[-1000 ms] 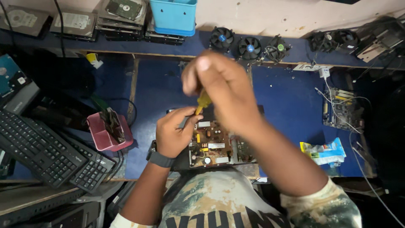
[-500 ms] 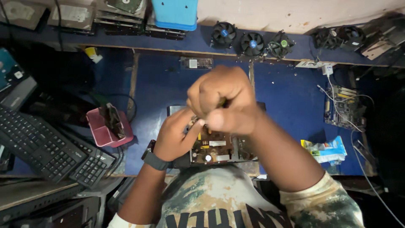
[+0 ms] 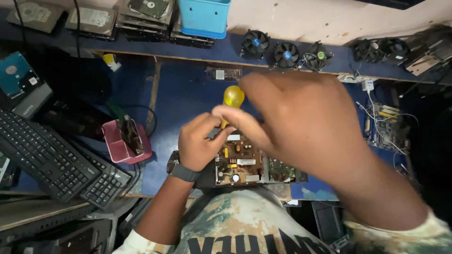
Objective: The person uses a yellow-handled screwdriver to remove and install screws on an open electronic device. They repeatedly pick up screws from the workbench and place them into the device, then tighten them with the screwdriver.
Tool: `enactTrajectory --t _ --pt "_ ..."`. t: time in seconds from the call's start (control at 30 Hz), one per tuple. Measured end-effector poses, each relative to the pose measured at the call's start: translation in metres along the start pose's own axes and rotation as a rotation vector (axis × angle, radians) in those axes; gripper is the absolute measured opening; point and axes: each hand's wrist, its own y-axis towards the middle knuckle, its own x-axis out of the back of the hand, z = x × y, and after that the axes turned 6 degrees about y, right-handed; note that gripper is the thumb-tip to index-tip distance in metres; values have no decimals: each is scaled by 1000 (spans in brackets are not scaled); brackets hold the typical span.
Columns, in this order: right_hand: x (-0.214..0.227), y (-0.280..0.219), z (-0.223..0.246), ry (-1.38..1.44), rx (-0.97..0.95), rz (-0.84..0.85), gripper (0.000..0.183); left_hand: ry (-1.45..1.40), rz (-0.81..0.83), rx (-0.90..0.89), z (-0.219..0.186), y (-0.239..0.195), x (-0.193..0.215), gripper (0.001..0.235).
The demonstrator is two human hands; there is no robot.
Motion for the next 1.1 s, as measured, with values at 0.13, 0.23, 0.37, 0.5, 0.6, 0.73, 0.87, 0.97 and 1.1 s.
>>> enactTrajectory --t 0.13,0.23,0.37,0.5,0.6,0.73,0.87,0.97,1.1 --pt "-3 7 0 -85 -7 84 49 40 -12 -54 -5 2 1 24" --pt "-1 6 -7 96 65 90 36 -5 52 -54 -5 1 5 24" --pt "3 7 -16 203 57 123 31 -137 128 -17 -6 -3 8 25" --pt "-1 10 -25 351 216 149 48 -120 149 78 -1 -5 3 21" --pt "-9 1 -25 412 272 103 60 -218 57 -9 7 -7 0 18" --pt "-40 -13 -8 731 161 -54 49 -113 -16 20 11 -13 -5 20" --pt "-100 -23 25 1383 -253 -378 27 -44 -58 60 6 -13 -12 21" --pt "-123 -31 17 1343 -248 -394 33 -26 -56 12 3 -15 -10 27" --pt "-120 -18 -45 1703 41 316 49 -140 119 13 7 -19 0 17"
